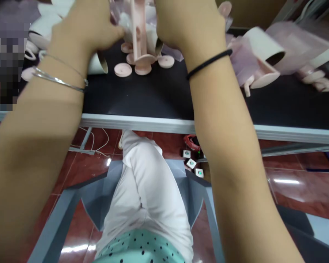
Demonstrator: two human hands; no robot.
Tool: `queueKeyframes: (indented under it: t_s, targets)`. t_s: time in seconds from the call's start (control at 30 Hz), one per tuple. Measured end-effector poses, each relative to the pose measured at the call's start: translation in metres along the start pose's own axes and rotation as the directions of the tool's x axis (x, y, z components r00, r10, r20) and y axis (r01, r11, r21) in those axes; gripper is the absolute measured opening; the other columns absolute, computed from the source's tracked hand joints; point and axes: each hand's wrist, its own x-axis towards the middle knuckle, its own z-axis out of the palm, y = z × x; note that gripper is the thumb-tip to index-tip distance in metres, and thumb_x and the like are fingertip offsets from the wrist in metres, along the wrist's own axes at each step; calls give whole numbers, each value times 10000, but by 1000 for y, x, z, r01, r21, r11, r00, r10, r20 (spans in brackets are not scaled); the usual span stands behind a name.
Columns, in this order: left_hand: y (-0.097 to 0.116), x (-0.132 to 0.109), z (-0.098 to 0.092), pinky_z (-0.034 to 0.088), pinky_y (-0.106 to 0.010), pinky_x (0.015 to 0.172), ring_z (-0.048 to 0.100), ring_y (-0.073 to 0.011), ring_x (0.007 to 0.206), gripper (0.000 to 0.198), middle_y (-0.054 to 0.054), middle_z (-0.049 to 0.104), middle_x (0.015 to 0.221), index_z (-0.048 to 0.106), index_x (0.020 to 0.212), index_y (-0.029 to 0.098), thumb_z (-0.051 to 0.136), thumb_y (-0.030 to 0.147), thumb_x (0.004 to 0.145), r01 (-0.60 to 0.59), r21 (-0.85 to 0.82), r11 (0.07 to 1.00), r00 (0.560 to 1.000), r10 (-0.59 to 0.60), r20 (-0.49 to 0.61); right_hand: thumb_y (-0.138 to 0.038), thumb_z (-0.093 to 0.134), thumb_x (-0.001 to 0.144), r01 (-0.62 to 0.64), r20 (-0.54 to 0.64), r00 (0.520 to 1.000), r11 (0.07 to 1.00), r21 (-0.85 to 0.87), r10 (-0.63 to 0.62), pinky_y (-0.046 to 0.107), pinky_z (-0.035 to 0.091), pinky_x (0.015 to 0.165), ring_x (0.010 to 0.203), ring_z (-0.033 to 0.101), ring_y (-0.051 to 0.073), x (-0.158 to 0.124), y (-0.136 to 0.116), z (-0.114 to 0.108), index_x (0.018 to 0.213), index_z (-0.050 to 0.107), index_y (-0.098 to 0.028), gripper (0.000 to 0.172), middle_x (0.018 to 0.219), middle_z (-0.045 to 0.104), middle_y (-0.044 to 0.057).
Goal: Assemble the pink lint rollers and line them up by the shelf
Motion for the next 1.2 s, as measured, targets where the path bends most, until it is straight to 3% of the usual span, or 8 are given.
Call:
queueKeyframes:
  t_s: [0.07, 0.23, 0.4, 0.7, 0.83, 0.97, 1.1, 1.2]
  targets:
    - [-6, 3, 0, 292, -548, 1122, 352, -372, 1404, 641, -192, 415, 1472, 314, 1430, -8, 544, 217, 875, 105, -35, 994, 994, -106, -18, -81, 354, 909, 54, -77, 994, 956, -287, -79, 668, 345, 1013, 1296, 469, 453, 4, 8, -3, 1295, 556, 11, 445, 1340, 548, 282]
    - [-10, 3, -6, 313, -467, 1138, 405, -236, 1364, 456, -62, 488, 1410, 395, 1389, 135, 408, 351, 988, 242, -76, 967, 949, -253, -186, -114, 315, 946, -205, -208, 964, 960, -189, 165, 578, 419, 996, 1238, 543, 408, 16, 21, -6, 1295, 560, -49, 431, 1323, 548, 281]
    - [-11, 2, -12, 351, -352, 1114, 457, -136, 1277, 422, 35, 535, 1374, 459, 1321, 227, 291, 454, 1007, 177, -47, 983, 932, -183, -314, -115, 267, 950, -253, -324, 914, 967, 14, 244, 513, 431, 987, 1223, 548, 305, 17, 29, -7, 1267, 549, -169, 427, 1232, 628, 175]
    - [-6, 7, 2, 309, -478, 1074, 473, -207, 1193, 366, -22, 594, 1274, 536, 1258, 219, 326, 302, 970, 76, -89, 993, 937, -102, -335, -238, 339, 956, -135, -283, 953, 989, -61, 113, 499, 469, 926, 1043, 596, 284, 22, 25, -6, 930, 555, -219, 218, 1083, 667, 113]
    - [-12, 7, -3, 348, -470, 1088, 514, -216, 1178, 368, -31, 626, 1249, 606, 1197, 204, 353, 310, 951, 49, -119, 992, 934, -88, -346, -154, 384, 926, -230, -346, 910, 973, 34, 227, 478, 470, 939, 1094, 585, 284, 21, 35, -8, 1094, 535, -208, 232, 1171, 638, 120]
    - [-13, -11, -37, 490, -312, 949, 634, -144, 985, 330, -33, 716, 1086, 669, 1109, 155, 434, 258, 901, -53, -296, 954, 931, -60, -361, 25, 331, 848, -320, -473, 802, 931, 175, 364, 381, 428, 996, 1207, 539, 249, 19, 49, -17, 1245, 449, -102, 434, 1292, 567, 172]
    - [-4, -60, -79, 507, -273, 877, 657, -154, 986, 377, 17, 702, 1137, 642, 1174, 264, 546, 442, 856, -179, -328, 927, 984, 162, -80, 5, 315, 860, -303, -568, 718, 916, 264, 402, 389, 418, 987, 1209, 538, 259, 18, 59, -27, 1158, 479, -140, 370, 1242, 571, 186]
    - [5, -91, -76, 430, -339, 1060, 578, -210, 1208, 382, 47, 641, 1296, 647, 1179, 380, 550, 537, 844, -361, -253, 898, 894, 410, 179, 0, 300, 834, -286, -554, 725, 911, 297, 408, 411, 423, 972, 1193, 550, 264, 20, 65, -26, 1116, 476, -154, 366, 1207, 569, 178]
